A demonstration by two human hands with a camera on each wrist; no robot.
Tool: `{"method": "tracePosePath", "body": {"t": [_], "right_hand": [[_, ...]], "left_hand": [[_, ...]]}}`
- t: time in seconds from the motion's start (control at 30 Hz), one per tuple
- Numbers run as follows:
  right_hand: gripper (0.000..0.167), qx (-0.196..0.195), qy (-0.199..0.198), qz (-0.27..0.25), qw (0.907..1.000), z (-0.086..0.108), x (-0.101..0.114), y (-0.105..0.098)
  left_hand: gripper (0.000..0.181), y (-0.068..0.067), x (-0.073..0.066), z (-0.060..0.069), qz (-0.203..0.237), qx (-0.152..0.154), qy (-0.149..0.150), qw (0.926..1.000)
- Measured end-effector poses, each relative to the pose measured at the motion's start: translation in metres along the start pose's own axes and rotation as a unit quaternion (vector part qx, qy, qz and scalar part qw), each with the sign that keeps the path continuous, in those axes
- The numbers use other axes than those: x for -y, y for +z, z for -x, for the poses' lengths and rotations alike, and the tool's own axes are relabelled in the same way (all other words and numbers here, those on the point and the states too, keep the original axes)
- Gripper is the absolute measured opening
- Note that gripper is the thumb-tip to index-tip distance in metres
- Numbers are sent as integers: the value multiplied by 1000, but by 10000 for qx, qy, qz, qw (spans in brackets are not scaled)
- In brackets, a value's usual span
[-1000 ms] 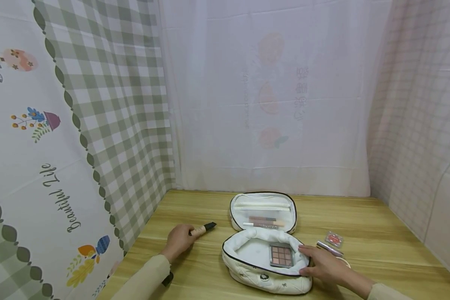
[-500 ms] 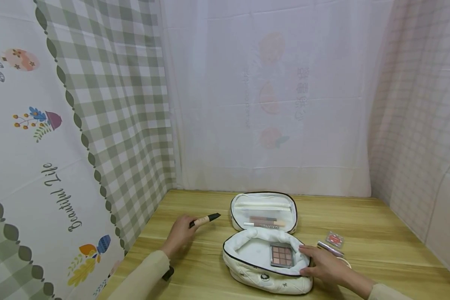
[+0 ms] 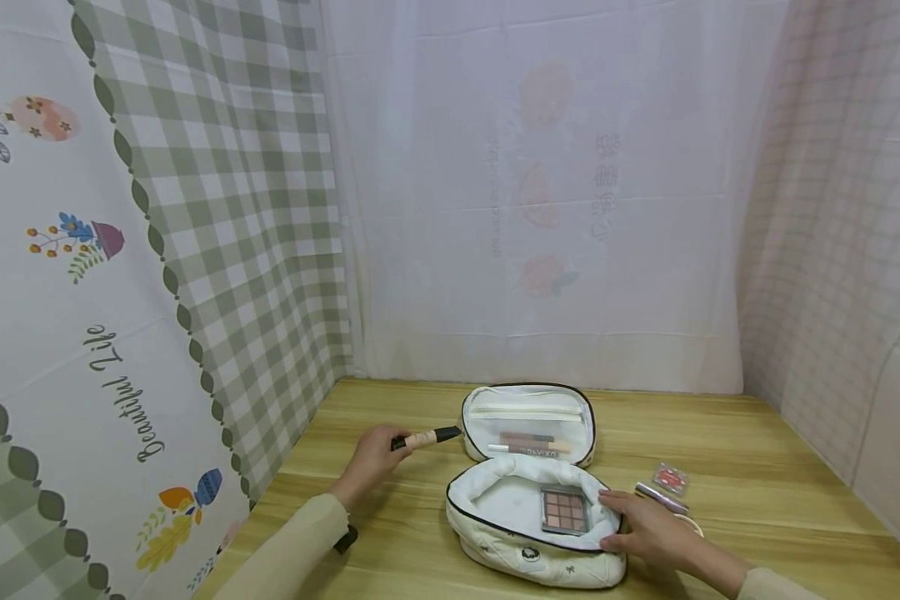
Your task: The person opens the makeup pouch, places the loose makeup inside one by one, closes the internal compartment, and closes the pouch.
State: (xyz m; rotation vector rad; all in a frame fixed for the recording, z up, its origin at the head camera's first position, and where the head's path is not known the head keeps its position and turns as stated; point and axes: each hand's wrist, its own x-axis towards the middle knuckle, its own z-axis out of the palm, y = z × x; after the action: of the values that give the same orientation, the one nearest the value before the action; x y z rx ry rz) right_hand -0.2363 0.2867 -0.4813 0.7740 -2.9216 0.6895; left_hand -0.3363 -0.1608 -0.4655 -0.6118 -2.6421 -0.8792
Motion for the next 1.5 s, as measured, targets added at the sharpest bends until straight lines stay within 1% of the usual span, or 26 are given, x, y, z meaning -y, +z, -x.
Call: {"method": "tracePosePath", "body": {"t": [0.3,0.43,0.73,0.9,1.03,1.2,1.33,1.5], "right_hand": [[72,37,15,30,10000,1,1,-1],[72,57,11,-1,10000,1,0,-1],[71,28,-70,86,9999,1,-1,-1],[71,5,-98,87,9999,1,0,-1],[72,46,-55,55,10000,1,0,-2],[72,112,2,53,9999,0,0,-3],[72,120,-4,67,9999,0,0,-4],[71,132,28,60,9999,-1,0,-6]], "left_hand": [[18,8,-15,-11,-175,109,431,9989],[16,12,-22,-15,-138,144,626,9978],[11,19,-41,-23,-70,371,875,9954],[8,24,-53,-27,-52,454,1119,9927],[8,30,-63,-28,-47,598,1217,9908],[11,39,-75,-27,-184,842,1349,9871],[14,44,-85,-26,-357,1040,1488,9827],[16,52,-96,-23,-706,1237,1652,9759]]}}
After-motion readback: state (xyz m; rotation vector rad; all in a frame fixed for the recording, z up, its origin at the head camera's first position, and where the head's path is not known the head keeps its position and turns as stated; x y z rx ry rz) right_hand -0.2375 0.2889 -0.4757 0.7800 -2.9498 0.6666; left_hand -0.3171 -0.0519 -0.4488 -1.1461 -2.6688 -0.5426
